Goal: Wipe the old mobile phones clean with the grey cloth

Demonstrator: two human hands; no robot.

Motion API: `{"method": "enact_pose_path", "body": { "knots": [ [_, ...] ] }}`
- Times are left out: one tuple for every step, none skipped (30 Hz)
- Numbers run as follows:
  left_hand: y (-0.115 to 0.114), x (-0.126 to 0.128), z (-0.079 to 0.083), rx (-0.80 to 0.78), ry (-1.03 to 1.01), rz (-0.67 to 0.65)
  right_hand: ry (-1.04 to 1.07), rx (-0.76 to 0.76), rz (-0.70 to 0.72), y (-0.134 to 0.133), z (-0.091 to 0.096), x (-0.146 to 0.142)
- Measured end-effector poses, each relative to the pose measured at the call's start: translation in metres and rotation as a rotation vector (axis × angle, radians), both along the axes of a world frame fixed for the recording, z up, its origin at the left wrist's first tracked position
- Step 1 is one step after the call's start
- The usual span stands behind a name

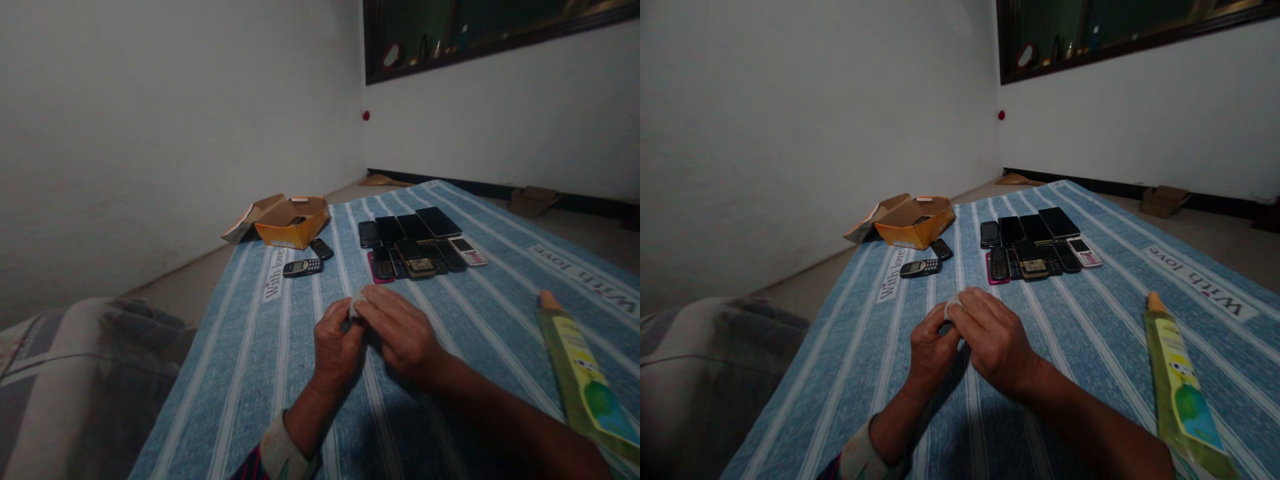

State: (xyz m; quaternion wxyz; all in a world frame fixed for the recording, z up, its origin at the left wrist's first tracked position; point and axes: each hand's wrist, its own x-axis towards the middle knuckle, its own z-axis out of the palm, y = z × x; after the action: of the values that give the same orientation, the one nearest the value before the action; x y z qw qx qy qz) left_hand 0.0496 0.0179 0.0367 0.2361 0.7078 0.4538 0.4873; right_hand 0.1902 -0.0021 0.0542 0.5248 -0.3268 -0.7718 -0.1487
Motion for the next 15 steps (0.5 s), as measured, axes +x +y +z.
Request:
{"method": "enact_pose_path", "body": {
  "knots": [
    [-0.0003,-0.0005,-0.0002,0.003,-0.005,-0.009,-0.029,0.009,0.007,-0.0022,0.0003,-0.0027],
    [-0.0006,-0.0008,-0.0004,0.006,-0.012,-0.016,-0.062,0.012,0.008,-0.0037,0.0003,-0.005],
    [-0.0007,-0.0009,-0.0006,0.01,-0.019,-0.021,-0.09,0.009,0.001,-0.0046,0.0001,-0.0066],
    [-0.0009,-0.0007,-0.0006,0.015,-0.024,-0.023,-0.112,0.006,-0.01,-0.0046,-0.0003,-0.0073],
    [-0.001,-0.0003,-0.0006,0.021,-0.026,-0.024,-0.123,0.004,-0.022,-0.004,-0.0006,-0.0072],
    [-0.0011,0.0002,-0.0005,0.024,-0.024,-0.023,-0.124,0.002,-0.032,-0.003,-0.001,-0.0063],
    [-0.0012,0.0008,-0.0004,0.023,-0.021,-0.02,-0.119,-0.002,-0.038,-0.0019,-0.0014,-0.0052],
    [-0.0013,0.0012,-0.0002,0.02,-0.015,-0.016,-0.113,-0.005,-0.041,-0.0011,-0.002,-0.0041],
    [-0.0014,0.0015,-0.0001,0.016,-0.009,-0.011,-0.106,-0.004,-0.043,-0.0006,-0.0027,-0.0032],
    [-0.0016,0.0014,-0.0001,0.013,-0.004,-0.009,-0.103,0.0,-0.041,-0.0006,-0.0036,-0.0029],
    [-0.0018,0.001,-0.0003,0.015,0.0,-0.01,-0.104,0.005,-0.036,-0.0011,-0.0047,-0.0032],
    [-0.0019,0.0004,-0.0005,0.02,0.004,-0.015,-0.11,0.01,-0.027,-0.0019,-0.0059,-0.0038],
    [-0.002,-0.0002,-0.0008,0.027,0.006,-0.02,-0.121,0.014,-0.017,-0.0028,-0.007,-0.0047],
    [-0.0021,-0.0008,-0.001,0.032,0.007,-0.023,-0.132,0.015,-0.006,-0.0034,-0.0077,-0.0054],
    [-0.0022,-0.001,-0.0012,0.038,0.008,-0.024,-0.14,0.015,0.005,-0.0036,-0.0079,-0.0058]
  ]
}}
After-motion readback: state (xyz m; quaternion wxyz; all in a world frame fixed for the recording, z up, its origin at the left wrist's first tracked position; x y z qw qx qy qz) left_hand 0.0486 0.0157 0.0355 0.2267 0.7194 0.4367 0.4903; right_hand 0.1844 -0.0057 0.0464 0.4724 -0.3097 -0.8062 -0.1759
